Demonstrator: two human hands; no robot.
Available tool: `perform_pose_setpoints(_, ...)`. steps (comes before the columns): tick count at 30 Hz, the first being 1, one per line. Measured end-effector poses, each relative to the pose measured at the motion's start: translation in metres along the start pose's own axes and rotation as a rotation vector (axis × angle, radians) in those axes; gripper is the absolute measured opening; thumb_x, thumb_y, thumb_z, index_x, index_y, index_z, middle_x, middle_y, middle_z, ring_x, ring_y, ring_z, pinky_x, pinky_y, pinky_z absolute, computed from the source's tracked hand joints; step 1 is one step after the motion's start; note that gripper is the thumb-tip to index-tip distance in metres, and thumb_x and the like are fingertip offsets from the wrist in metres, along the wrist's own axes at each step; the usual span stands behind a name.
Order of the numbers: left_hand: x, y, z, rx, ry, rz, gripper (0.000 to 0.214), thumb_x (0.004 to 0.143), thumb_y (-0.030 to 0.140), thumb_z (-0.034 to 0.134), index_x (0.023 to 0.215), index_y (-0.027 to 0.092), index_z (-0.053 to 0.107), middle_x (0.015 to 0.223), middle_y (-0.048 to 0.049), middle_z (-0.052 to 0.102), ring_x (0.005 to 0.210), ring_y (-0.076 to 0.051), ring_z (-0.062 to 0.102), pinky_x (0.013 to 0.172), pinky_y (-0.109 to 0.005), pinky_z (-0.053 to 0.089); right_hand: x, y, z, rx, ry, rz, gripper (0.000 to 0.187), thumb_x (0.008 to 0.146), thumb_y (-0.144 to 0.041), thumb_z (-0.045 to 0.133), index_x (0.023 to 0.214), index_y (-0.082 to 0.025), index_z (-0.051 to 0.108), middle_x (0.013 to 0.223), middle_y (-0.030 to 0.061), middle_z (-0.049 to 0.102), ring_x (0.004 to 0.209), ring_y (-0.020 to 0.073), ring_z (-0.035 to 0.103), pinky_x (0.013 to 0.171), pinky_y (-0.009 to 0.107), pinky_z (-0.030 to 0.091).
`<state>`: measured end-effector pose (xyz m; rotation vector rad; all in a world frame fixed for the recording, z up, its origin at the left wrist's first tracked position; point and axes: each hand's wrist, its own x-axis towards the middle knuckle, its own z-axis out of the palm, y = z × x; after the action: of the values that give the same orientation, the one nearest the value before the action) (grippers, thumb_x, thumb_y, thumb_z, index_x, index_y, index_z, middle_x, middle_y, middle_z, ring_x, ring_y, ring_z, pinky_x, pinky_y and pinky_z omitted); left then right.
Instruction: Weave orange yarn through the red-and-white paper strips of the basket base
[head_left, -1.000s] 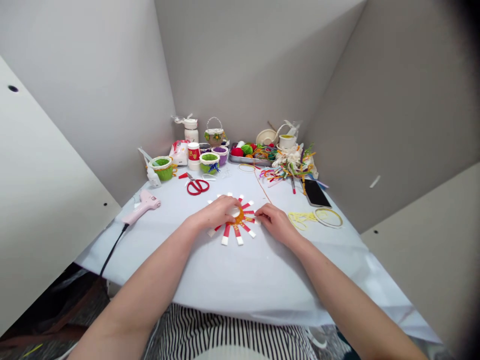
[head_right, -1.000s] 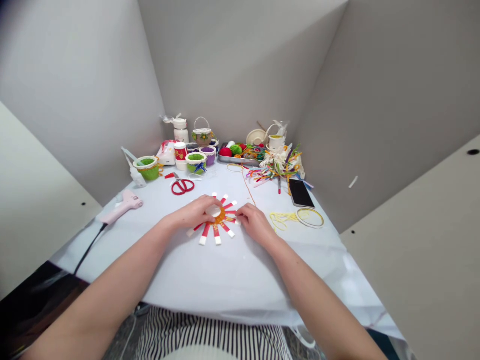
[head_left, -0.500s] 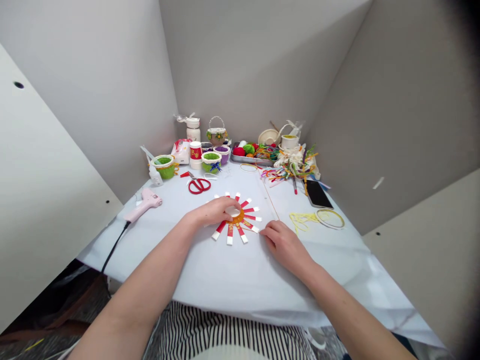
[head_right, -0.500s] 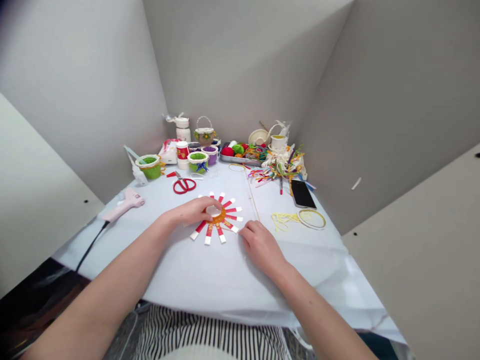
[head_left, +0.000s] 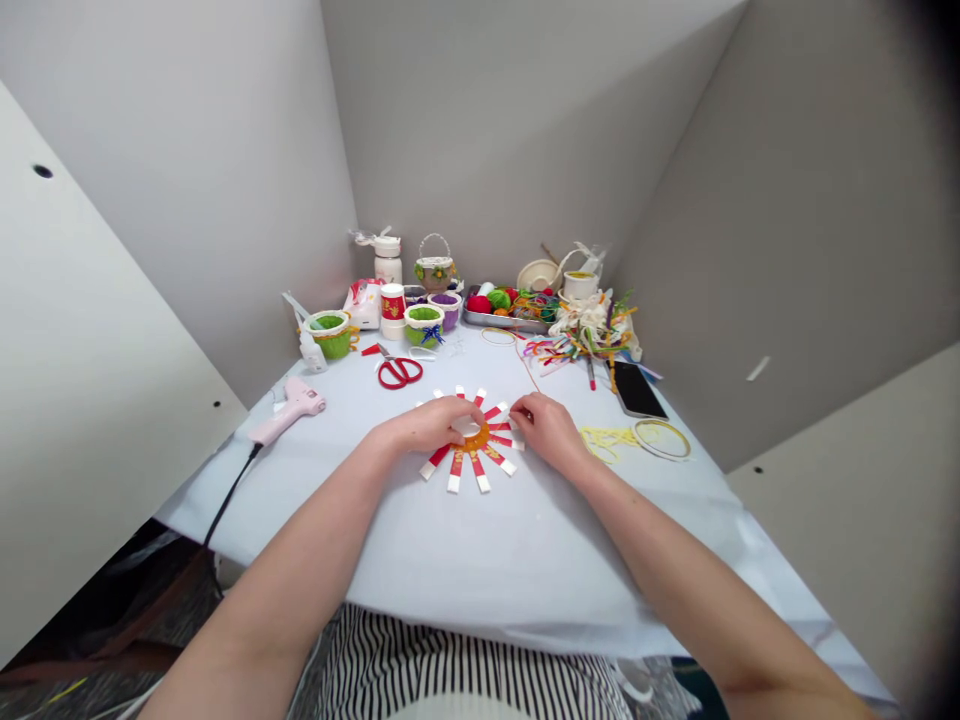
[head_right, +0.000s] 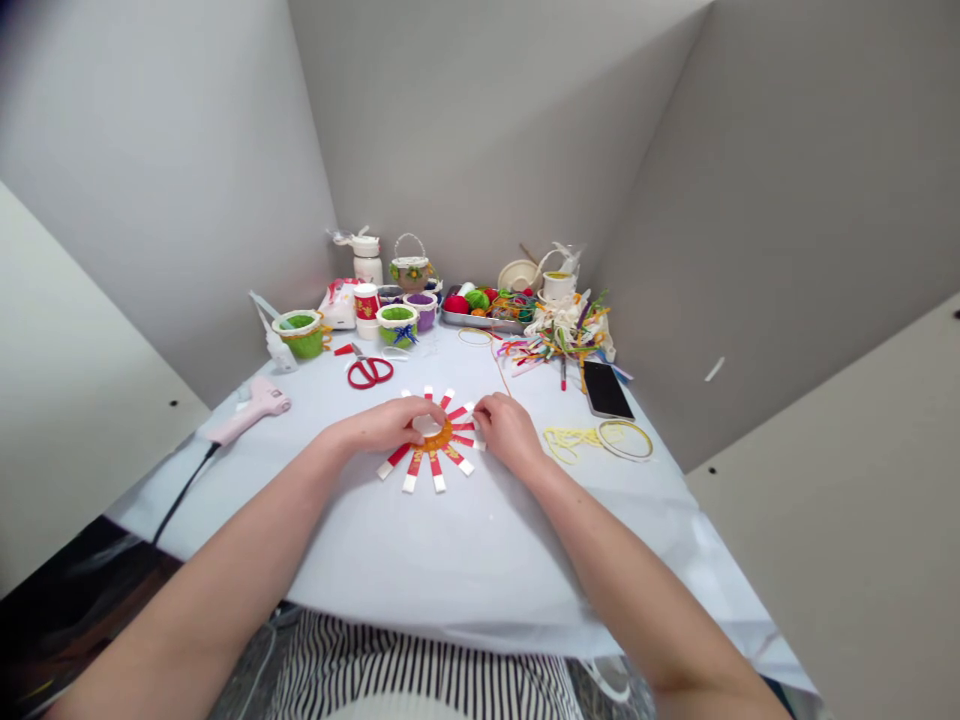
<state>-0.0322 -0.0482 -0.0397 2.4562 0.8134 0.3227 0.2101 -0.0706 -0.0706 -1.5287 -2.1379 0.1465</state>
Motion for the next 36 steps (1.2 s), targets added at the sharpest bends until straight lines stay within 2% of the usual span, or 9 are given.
perform_pose_setpoints(7,-0.001,0.007,0.002,0.056,0.021,-0.021,0.039,0.08,0.009,0.056,0.117,0.02,0.06,0.128,-0.0072,0.061,0.119,-0.024,0.056,0.104,-0.036,0.044,-0.004,0.01,0.013,0.059,-0.01,0.034,0.012,0.088,-0.017,0.056,0.085,-0.018,0.067,0.085,0.0035,0.065,0.08,0.0156,0.058,0.075,0.026,0.041)
perform_pose_setpoints(10,0.0,0.008,0.006,0.03,0.1,0.003,0.035,0.082,0.02,0.063,0.117,0.02,0.059,0.138,-0.011,0.051,0.127,-0.026,0.05,0.11,-0.038,0.04,-0.004,0.009,0.013,0.06,-0.006,0.038,0.012,0.088,-0.018,0.057,0.084,-0.018,0.068,0.084,0.0034,0.065,0.08,0.0156,0.058,0.075,0.026,0.041)
perform_pose_setpoints(14,0.002,0.009,0.011,0.094,0.204,-0.1,0.043,0.082,0.036,0.069,0.12,0.019,0.059,0.126,-0.0133,0.053,0.119,-0.029,0.051,0.106,-0.044,0.042,-0.003,0.007,0.013,0.067,0.001,0.048,0.012,0.088,-0.017,0.057,0.084,-0.018,0.068,0.084,0.0034,0.065,0.079,0.0157,0.058,0.074,0.026,0.041)
perform_pose_setpoints(18,0.004,0.011,0.011,0.168,0.17,-0.17,0.042,0.081,0.034,0.069,0.119,0.018,0.06,0.118,-0.0124,0.058,0.114,-0.031,0.052,0.1,-0.045,0.043,-0.004,0.005,0.011,0.094,0.007,0.031,0.011,0.087,-0.016,0.058,0.083,-0.018,0.067,0.083,0.0033,0.065,0.078,0.0156,0.058,0.074,0.026,0.042)
perform_pose_setpoints(24,0.005,0.005,0.008,0.109,0.073,-0.039,0.042,0.077,0.013,0.064,0.118,0.022,0.062,0.123,-0.0067,0.063,0.118,-0.028,0.053,0.105,-0.041,0.04,-0.019,-0.004,-0.001,0.206,-0.007,-0.075,0.011,0.089,-0.017,0.058,0.084,-0.019,0.068,0.081,0.0029,0.063,0.076,0.0156,0.058,0.073,0.027,0.044)
perform_pose_setpoints(28,0.004,-0.001,0.007,0.068,0.047,0.018,0.042,0.079,0.008,0.056,0.117,0.024,0.063,0.122,-0.0039,0.066,0.116,-0.024,0.054,0.105,-0.038,0.04,-0.032,-0.01,-0.007,0.221,-0.026,-0.133,0.013,0.091,-0.019,0.056,0.086,-0.02,0.068,0.083,0.0035,0.063,0.078,0.0165,0.058,0.073,0.028,0.045)
perform_pose_setpoints(31,0.002,-0.003,0.008,0.042,0.032,0.024,0.04,0.082,0.009,0.055,0.118,0.023,0.063,0.126,-0.0045,0.064,0.118,-0.023,0.055,0.105,-0.035,0.041,-0.039,-0.012,-0.01,0.197,-0.034,-0.152,0.013,0.092,-0.019,0.055,0.086,-0.02,0.067,0.084,0.004,0.062,0.081,0.0173,0.059,0.075,0.029,0.046)
perform_pose_setpoints(36,0.003,0.003,0.007,0.047,0.044,-0.006,0.031,0.083,0.023,0.066,0.114,0.022,0.064,0.123,-0.0066,0.065,0.116,-0.026,0.057,0.102,-0.037,0.043,-0.05,-0.012,-0.012,0.157,-0.036,-0.195,0.013,0.093,-0.018,0.054,0.09,-0.021,0.067,0.088,0.0048,0.063,0.087,0.0182,0.06,0.079,0.03,0.047)
